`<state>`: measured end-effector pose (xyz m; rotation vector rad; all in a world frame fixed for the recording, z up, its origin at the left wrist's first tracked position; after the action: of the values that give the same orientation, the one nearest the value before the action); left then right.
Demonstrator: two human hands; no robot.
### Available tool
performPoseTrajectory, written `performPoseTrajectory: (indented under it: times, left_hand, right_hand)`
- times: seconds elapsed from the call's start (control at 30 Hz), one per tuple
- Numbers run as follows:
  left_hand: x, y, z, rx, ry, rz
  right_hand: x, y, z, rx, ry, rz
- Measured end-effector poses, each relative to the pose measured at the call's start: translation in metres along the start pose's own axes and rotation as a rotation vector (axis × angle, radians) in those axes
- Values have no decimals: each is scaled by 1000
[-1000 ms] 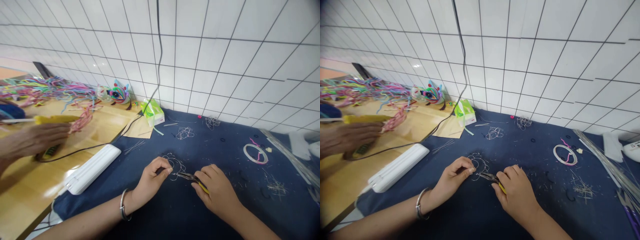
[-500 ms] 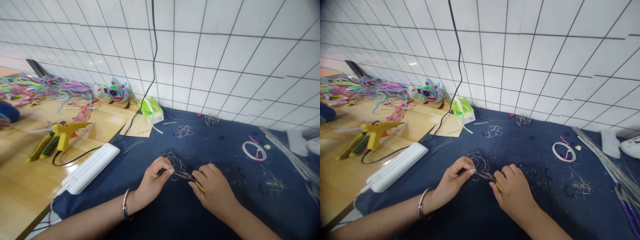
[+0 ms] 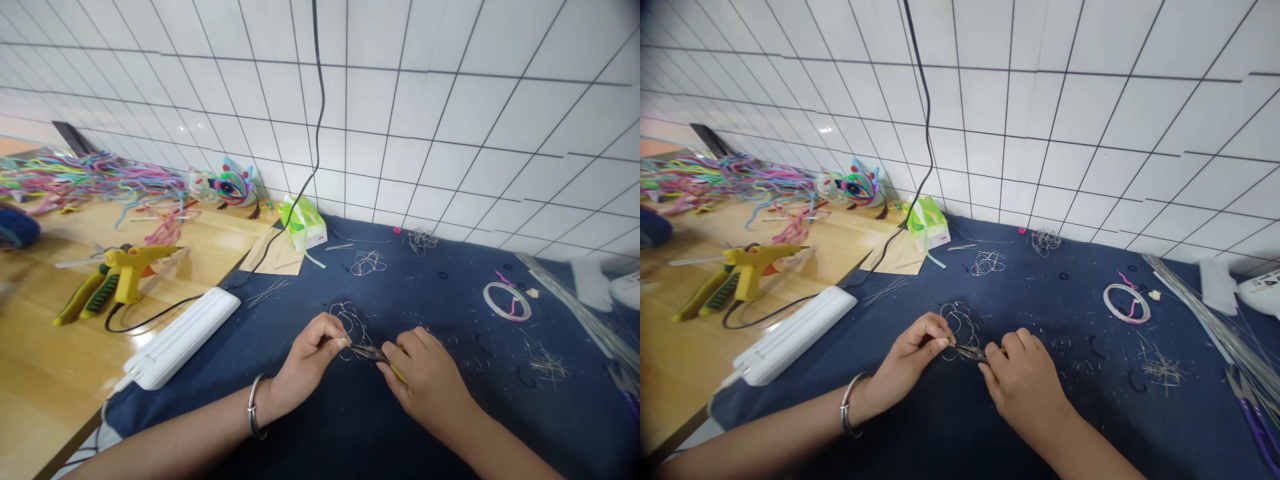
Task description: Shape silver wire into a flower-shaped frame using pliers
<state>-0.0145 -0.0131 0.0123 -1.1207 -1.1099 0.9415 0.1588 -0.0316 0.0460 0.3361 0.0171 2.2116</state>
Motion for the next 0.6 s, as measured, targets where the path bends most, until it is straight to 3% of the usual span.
performPoseTrajectory:
  times: [0.33, 0.6]
  left_hand:
    - [3, 1, -2, -49, 51, 40]
    - [3, -5, -2, -11, 51, 19]
  right_hand:
    - [-2, 4, -2, -51, -10, 56]
    - [-2, -6, -1, -82, -40, -14]
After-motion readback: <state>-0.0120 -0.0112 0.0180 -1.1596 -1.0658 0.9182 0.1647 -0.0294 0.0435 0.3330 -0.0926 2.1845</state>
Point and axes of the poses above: each hand's wrist, its own x-axis towards the middle knuckle, its own z-axis out of the back of the hand, y = z × x, the point moved 5 cm from there along x, towards the middle knuckle
